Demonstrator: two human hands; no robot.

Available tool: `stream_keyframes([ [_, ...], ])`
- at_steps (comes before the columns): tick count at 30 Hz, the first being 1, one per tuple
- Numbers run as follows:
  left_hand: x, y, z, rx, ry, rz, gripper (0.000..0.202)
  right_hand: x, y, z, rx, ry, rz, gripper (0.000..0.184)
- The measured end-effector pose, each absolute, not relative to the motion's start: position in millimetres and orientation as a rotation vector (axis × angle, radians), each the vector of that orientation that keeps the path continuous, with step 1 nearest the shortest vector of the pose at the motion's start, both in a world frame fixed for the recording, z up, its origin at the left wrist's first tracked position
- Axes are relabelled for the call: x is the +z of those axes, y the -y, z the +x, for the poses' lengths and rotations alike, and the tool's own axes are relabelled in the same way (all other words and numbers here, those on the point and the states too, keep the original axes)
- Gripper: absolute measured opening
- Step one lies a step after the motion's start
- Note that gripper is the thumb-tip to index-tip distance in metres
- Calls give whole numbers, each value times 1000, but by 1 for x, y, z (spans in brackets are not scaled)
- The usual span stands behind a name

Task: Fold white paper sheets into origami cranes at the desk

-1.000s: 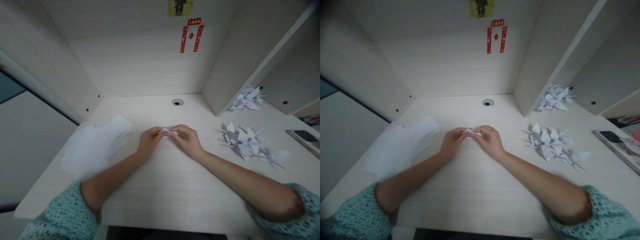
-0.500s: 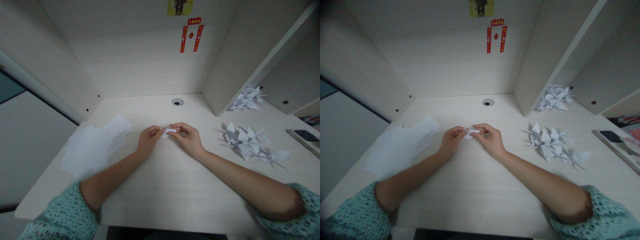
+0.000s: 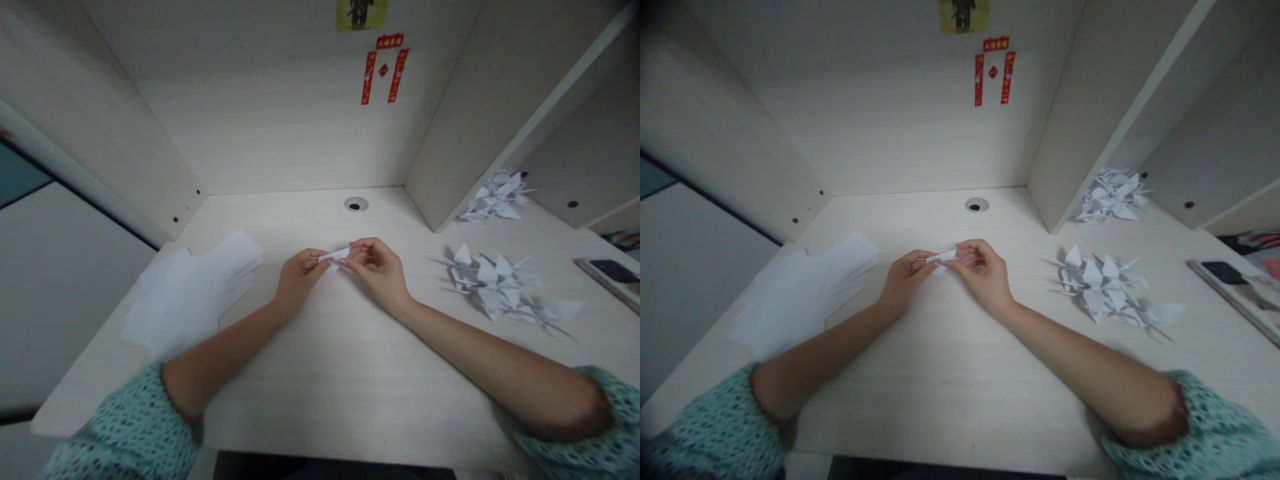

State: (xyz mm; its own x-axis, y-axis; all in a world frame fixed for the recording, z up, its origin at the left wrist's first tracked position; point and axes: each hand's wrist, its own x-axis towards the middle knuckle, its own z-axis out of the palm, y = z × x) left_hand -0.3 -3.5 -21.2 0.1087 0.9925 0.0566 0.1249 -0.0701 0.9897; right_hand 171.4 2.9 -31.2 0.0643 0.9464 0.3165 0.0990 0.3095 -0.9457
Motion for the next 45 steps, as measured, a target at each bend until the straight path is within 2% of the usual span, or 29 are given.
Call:
stream_keyframes([
  [5,-22,3,-1,1100,-1179,1301,34,-33,-4,173,812,1455,-1210,32],
  [16,-22,3,0,1014,-1175,1477,26,-26,0,172,690,1546,-1077,16],
  [27,-18,4,2,1020,-1166,1468,24,-26,0,171,743,1552,-1000,7],
  [45,-22,10,2,930,-1280,1606,28,-30,-2,171,882,1506,-998,16],
])
